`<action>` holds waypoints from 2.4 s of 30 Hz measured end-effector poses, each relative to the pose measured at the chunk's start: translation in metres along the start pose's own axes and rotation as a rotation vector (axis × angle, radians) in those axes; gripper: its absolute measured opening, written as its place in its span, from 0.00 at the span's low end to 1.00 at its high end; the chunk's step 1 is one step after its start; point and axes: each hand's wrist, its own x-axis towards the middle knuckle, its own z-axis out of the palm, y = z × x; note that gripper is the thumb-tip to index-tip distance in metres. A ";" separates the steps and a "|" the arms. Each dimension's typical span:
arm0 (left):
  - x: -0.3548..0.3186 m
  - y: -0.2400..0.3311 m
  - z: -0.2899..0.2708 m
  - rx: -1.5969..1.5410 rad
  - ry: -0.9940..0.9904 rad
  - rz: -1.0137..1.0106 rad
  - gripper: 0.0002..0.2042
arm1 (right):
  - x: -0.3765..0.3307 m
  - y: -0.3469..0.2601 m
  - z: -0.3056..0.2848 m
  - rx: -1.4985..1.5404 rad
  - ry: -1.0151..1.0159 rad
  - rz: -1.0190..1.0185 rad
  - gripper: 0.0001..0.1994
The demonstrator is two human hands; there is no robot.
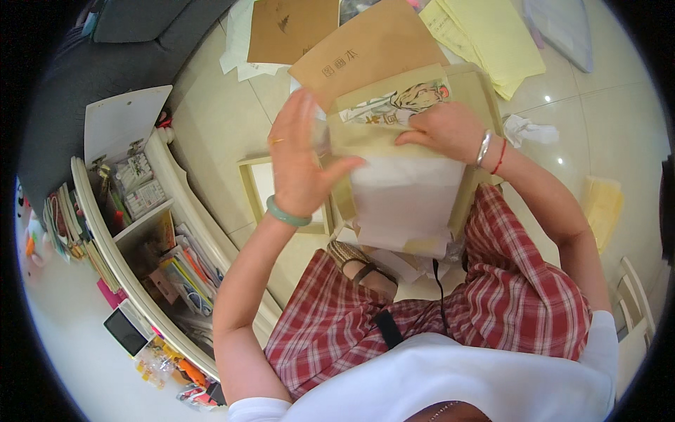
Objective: The person sits on the floor and organizes various paper items, including a panda-themed notebook, envelopes, and a brown notebook. They remove items from packaging, flip through pages, and arrange the documents into a neat stack.
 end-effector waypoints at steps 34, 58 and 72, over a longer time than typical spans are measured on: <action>0.030 0.012 0.012 -0.541 -0.385 -0.493 0.14 | 0.009 0.009 -0.031 0.496 0.293 -0.097 0.16; -0.042 -0.034 0.047 -1.001 -0.044 -1.405 0.28 | -0.079 0.061 0.014 1.309 0.323 0.699 0.20; -0.050 -0.003 0.047 -0.473 -0.846 -0.637 0.21 | -0.124 0.049 0.058 0.855 0.157 0.573 0.22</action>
